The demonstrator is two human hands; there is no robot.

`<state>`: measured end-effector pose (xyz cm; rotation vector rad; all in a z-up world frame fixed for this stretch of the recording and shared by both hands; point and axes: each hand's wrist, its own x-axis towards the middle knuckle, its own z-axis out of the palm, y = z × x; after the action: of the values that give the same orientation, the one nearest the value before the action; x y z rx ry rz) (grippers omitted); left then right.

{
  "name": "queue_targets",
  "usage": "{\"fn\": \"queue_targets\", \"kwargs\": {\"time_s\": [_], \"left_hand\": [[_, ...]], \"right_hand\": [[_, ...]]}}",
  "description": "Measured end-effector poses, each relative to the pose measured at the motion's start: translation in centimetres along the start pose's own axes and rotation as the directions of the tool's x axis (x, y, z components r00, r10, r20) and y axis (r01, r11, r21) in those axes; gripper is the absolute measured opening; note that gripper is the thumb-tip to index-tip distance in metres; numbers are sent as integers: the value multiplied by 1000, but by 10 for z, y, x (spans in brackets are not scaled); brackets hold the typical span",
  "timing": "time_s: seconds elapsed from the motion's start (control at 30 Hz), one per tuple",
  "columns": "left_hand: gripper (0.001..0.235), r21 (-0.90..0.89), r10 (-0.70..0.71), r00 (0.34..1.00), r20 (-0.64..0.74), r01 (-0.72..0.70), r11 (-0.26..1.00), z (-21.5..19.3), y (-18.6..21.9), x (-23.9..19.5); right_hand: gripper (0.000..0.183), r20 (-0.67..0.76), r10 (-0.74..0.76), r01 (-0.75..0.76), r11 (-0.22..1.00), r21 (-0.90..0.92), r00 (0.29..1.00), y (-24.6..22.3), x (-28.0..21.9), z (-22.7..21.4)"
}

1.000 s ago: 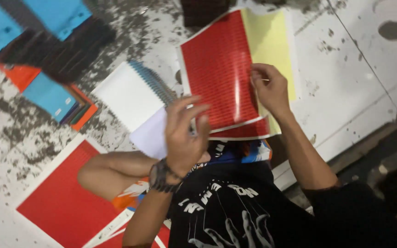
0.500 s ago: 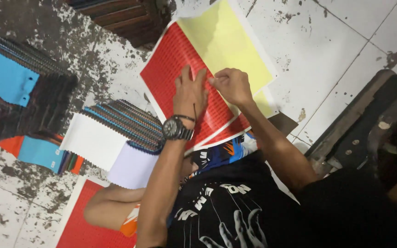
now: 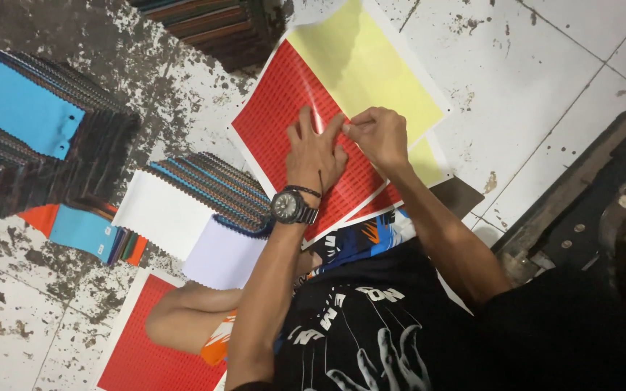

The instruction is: Peeling small red stickers from a sheet and applying them to the edges of blue and white booklets or cards.

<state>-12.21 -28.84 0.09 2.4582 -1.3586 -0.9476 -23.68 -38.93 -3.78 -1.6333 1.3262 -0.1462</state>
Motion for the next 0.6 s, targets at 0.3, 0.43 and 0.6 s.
{"fn": "queue_targets", "kwargs": {"time_s": [0.3,0.43,0.6], "left_hand": [[54,-39,61,989,-135,-67,997,10,-10,-2],[54,-86,28,983,-180,-44,995,23,-13,3],[38,-606,-113,820,-561,-313,731,43,-7,6]], "right_hand": [[14,135,-57,34,985,167,989,9,15,-8],[16,115,-35,-17,903,428,993,9,13,-19],[21,477,-122,-321,593,738,871,38,27,-27]]}}
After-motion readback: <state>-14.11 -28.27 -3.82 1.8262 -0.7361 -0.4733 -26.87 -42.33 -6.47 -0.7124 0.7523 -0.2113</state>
